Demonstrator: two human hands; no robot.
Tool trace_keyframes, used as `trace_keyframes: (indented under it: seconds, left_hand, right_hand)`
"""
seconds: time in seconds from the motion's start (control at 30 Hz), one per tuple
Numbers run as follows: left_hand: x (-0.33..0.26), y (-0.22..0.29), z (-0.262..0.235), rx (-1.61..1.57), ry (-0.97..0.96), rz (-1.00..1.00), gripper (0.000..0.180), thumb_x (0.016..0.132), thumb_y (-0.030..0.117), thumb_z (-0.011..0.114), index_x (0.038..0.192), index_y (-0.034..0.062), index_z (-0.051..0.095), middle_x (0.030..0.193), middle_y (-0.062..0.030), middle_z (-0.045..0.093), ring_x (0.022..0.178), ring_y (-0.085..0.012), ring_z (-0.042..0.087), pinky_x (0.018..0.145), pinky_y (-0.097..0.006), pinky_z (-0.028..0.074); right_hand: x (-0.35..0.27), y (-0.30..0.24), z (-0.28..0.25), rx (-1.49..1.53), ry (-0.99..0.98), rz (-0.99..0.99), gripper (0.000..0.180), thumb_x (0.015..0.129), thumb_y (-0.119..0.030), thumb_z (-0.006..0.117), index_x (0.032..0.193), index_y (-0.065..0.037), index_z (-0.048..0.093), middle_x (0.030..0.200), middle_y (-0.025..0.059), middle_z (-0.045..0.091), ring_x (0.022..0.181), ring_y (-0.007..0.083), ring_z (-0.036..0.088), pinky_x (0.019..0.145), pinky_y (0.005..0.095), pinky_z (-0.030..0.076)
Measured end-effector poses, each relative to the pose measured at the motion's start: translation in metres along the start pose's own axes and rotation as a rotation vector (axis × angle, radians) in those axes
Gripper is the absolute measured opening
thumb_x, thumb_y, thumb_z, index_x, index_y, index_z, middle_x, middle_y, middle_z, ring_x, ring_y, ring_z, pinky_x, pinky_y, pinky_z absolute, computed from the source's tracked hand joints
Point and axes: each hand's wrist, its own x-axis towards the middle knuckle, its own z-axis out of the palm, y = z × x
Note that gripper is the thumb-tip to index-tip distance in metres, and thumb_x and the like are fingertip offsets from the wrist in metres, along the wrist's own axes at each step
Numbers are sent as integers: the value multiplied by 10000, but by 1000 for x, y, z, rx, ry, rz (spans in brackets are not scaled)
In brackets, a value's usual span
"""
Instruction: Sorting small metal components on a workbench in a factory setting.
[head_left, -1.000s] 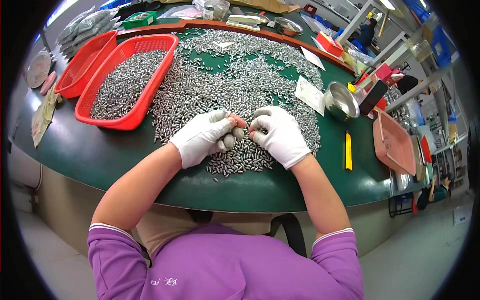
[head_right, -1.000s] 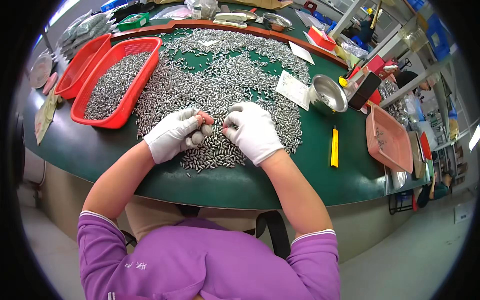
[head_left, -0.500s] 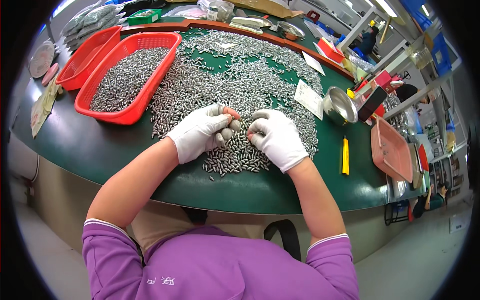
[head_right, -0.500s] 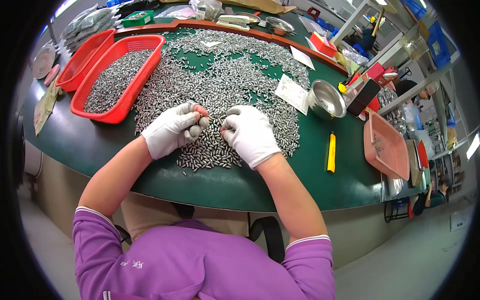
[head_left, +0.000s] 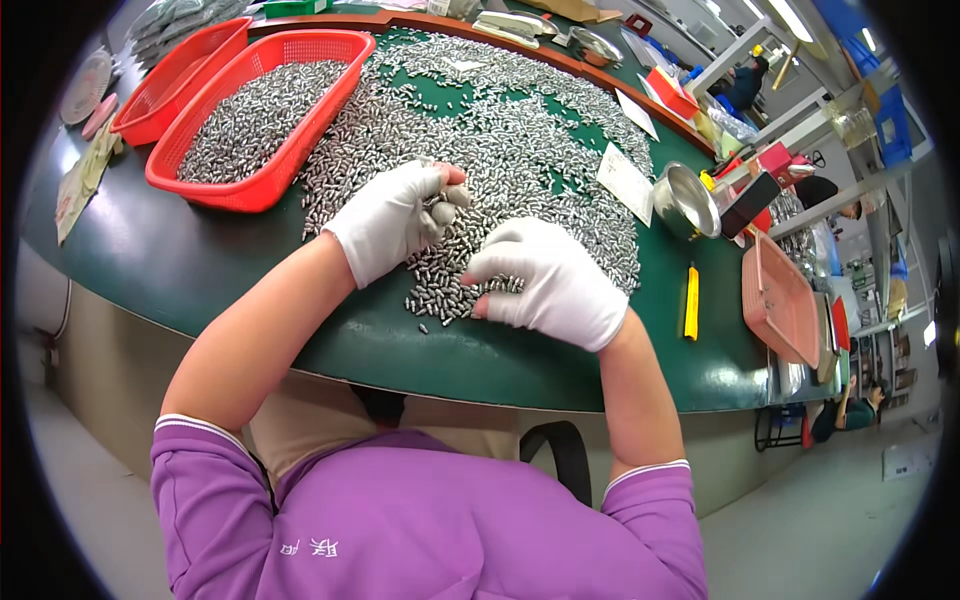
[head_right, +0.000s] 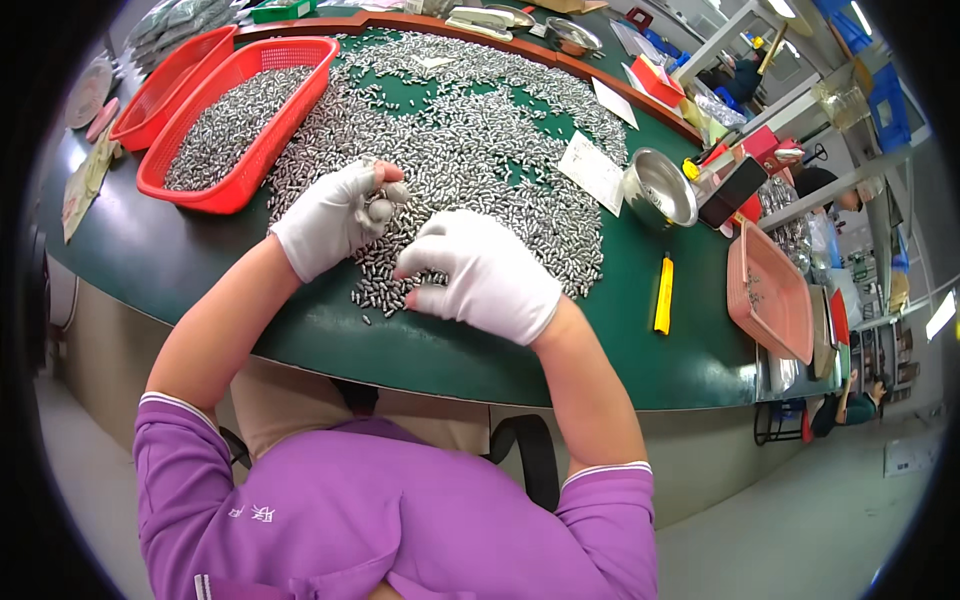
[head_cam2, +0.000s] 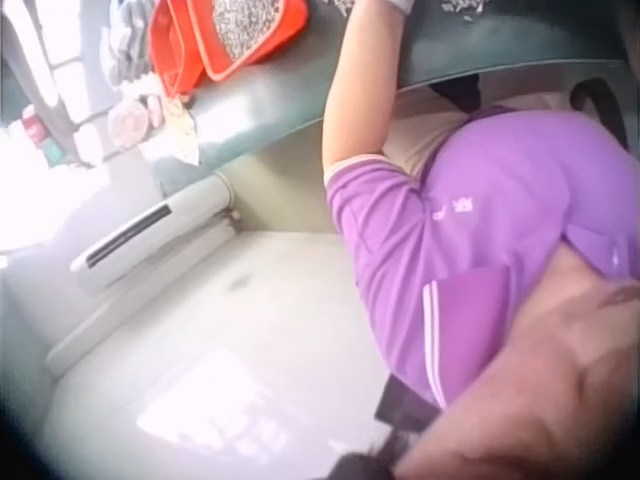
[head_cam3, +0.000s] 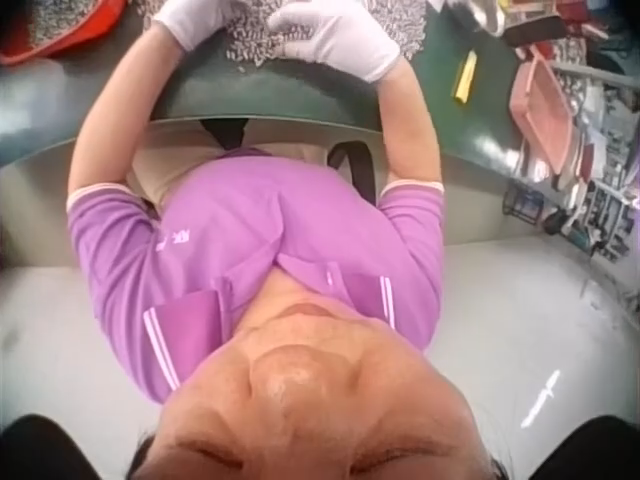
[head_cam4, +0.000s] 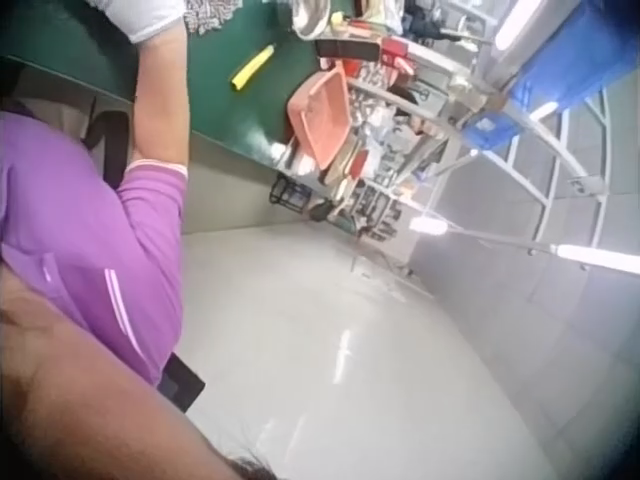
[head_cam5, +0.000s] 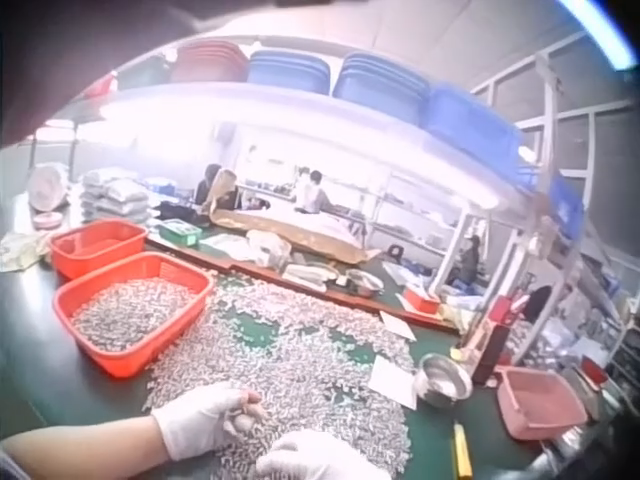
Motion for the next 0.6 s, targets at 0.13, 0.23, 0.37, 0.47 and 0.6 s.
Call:
trace_keyframes:
  seconds: [0.13, 0.23, 0.37, 0.47, 0.6]
  left_hand:
    - [1, 0, 2, -33, 12, -9, 163, 896, 167, 542, 1012, 56, 517, 877, -42, 562, 657, -67, 509, 556, -168, 436]
    - [0, -1, 4, -47, 9, 3, 169, 895, 172, 544, 1010, 52, 515, 879, -52, 559, 665, -77, 507, 554, -172, 432]
    - [2, -5, 1, -63, -2, 14, 173, 894, 171, 547, 1011, 48, 515, 876, -57, 555, 673, -88, 505, 576, -196, 438]
    - [2, -5, 1, -60, 24, 41, 178, 894, 171, 548, 1016, 45, 518, 873, -57, 550, 675, -94, 502, 597, -210, 444]
    - [3, -4, 1, -71, 49, 97, 179, 911, 165, 513, 1032, 33, 519, 883, -67, 548, 687, -112, 511, 624, -228, 457]
  right_hand:
    - [11, -13, 29, 7, -35, -237, 267, 602, -144, 754, 850, -129, 658, 846, 39, 610, 777, 260, 584, 667, 376, 469]
    - [16, -8, 42, -95, 19, -335, 209, 629, -150, 727, 819, -134, 642, 872, 37, 614, 775, 255, 587, 641, 368, 480]
    - [19, 0, 44, -192, 112, -283, 163, 638, -136, 701, 779, -132, 622, 863, 38, 618, 767, 253, 592, 652, 368, 487]
    - [20, 12, 42, -256, 149, -266, 166, 640, -127, 699, 784, -121, 616, 828, 35, 605, 748, 249, 588, 653, 373, 478]
    - [21, 16, 36, -376, 162, -189, 150, 650, -132, 697, 776, -115, 619, 832, 34, 598, 750, 244, 587, 659, 370, 475]
